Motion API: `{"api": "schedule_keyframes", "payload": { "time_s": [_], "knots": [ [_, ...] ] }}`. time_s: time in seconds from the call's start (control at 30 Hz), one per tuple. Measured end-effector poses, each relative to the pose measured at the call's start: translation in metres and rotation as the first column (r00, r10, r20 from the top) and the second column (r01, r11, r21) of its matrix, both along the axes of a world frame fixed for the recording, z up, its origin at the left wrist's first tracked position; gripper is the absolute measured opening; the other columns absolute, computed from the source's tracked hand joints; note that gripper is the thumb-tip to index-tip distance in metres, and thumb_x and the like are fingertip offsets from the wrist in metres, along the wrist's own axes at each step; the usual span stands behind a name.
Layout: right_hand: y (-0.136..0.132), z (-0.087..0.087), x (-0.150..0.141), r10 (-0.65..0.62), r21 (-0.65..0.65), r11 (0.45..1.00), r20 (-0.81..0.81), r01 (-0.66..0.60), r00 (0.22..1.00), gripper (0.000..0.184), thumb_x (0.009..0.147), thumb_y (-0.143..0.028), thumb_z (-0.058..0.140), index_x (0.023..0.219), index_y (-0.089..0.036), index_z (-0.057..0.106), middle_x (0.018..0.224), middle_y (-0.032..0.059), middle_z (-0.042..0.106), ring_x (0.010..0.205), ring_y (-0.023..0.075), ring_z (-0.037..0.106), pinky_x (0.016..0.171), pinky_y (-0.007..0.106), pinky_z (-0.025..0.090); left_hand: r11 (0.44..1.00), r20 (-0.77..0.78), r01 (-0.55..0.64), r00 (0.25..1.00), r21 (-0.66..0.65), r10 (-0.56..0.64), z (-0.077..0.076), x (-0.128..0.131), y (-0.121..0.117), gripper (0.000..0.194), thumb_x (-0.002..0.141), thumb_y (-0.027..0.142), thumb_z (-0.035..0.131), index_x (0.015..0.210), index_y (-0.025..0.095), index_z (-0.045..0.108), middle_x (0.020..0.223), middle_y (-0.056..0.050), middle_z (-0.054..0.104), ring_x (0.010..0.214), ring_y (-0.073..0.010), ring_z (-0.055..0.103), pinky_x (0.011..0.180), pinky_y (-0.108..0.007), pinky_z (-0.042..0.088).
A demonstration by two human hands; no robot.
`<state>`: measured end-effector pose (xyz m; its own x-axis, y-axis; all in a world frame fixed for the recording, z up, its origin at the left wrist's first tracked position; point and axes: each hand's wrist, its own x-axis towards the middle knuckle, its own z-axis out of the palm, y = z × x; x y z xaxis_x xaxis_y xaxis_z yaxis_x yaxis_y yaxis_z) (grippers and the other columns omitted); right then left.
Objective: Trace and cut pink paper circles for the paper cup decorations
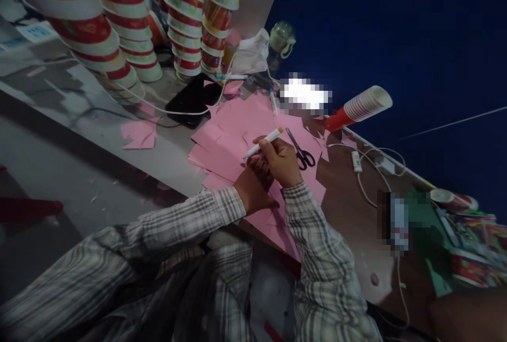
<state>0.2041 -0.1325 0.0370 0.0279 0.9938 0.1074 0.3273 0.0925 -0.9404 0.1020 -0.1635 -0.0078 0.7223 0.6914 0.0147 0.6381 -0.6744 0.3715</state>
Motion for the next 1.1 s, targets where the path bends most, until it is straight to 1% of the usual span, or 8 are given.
{"api": "schedule_keyframes", "payload": {
  "time_s": [0.17,0.3,0.37,0.47,0.63,0.8,0.93,1.1],
  "knots": [
    [0.004,-0.009,0.005,-0.054,0.094,0.993,-0.139,0.068,0.989,0.036,0.086,-0.054,0.066,0.099,-0.021,0.071,0.066,-0.0025,0.064,0.06,0.0111,0.06,0.056,0.025,0.051,1.0,0.067,-0.023,0.997,-0.013,0.024,-0.003,0.002,-0.001,0.099,0.081,0.066,0.063,0.148,-0.002,0.038,0.159,-0.029,0.027,0.151,-0.0415,0.018,0.122,-0.055,0.018],
    [-0.005,-0.023,0.028,-0.124,0.092,0.983,-0.32,0.161,0.939,0.034,0.087,-0.052,0.066,0.105,-0.023,0.067,0.069,-0.0031,0.067,0.062,0.0118,0.064,0.06,0.027,0.055,0.996,0.281,0.088,0.956,0.005,-0.086,0.008,-0.014,0.014,0.049,0.092,0.045,0.056,0.122,0.006,0.063,0.137,-0.024,0.057,0.137,-0.0369,0.045,0.116,-0.056,0.032],
    [-0.011,-0.03,0.041,-0.184,0.095,0.967,-0.375,0.235,0.909,0.036,0.085,-0.054,0.066,0.1,-0.022,0.067,0.067,-0.0028,0.067,0.059,0.0113,0.063,0.056,0.025,0.053,0.993,0.406,0.118,0.909,-0.026,-0.097,0.015,-0.031,0.033,0.039,0.097,0.033,0.048,0.125,0.009,0.06,0.134,-0.02,0.06,0.134,-0.0303,0.05,0.114,-0.051,0.038],
    [-0.018,-0.038,0.059,-0.269,0.114,0.931,-0.427,0.346,0.863,0.038,0.084,-0.057,0.064,0.096,-0.021,0.066,0.067,-0.0021,0.068,0.057,0.0108,0.063,0.052,0.023,0.051,0.993,0.47,0.108,0.88,-0.054,-0.07,0.025,-0.059,0.069,0.049,0.096,0.036,0.049,0.138,0.011,0.05,0.145,-0.019,0.052,0.141,-0.0303,0.042,0.114,-0.05,0.041],
    [-0.02,-0.043,0.075,-0.259,0.159,0.919,-0.45,0.362,0.855,0.034,0.087,-0.054,0.064,0.1,-0.022,0.065,0.071,-0.0006,0.07,0.059,0.0115,0.065,0.054,0.024,0.053,0.964,0.184,0.233,0.961,-0.126,-0.208,0.036,-0.076,0.108,0.073,0.082,0.048,0.069,0.143,0.013,0.049,0.153,-0.016,0.045,0.15,-0.0379,0.025,0.121,-0.058,0.024],
    [-0.021,-0.044,0.076,-0.222,0.172,0.938,-0.369,0.301,0.903,0.031,0.087,-0.051,0.066,0.099,-0.022,0.066,0.073,0.0004,0.071,0.06,0.0126,0.066,0.059,0.028,0.056,0.929,0.046,0.33,0.944,-0.168,-0.327,0.029,-0.062,0.109,0.094,0.073,0.059,0.076,0.149,0.014,0.042,0.158,-0.015,0.038,0.152,-0.0417,0.009,0.122,-0.061,0.011],
    [-0.025,-0.044,0.072,-0.255,0.199,0.931,-0.24,0.305,0.936,0.029,0.087,-0.05,0.065,0.098,-0.023,0.067,0.074,-0.0001,0.071,0.064,0.0136,0.066,0.063,0.029,0.058,0.925,0.076,0.343,0.939,-0.164,-0.335,0.018,-0.058,0.11,0.1,0.07,0.068,0.073,0.148,0.013,0.043,0.155,-0.018,0.04,0.15,-0.0434,0.014,0.12,-0.064,0.009],
    [-0.025,-0.052,0.068,-0.236,0.213,0.947,-0.042,0.24,0.971,0.025,0.088,-0.046,0.065,0.104,-0.027,0.067,0.087,0.0016,0.073,0.076,0.0157,0.069,0.075,0.034,0.06,0.922,0.122,0.367,0.928,-0.125,-0.353,0.01,-0.061,0.114,0.091,0.072,0.068,0.068,0.144,0.017,0.047,0.151,-0.017,0.047,0.148,-0.0423,0.02,0.118,-0.065,0.012]
  ]
}}
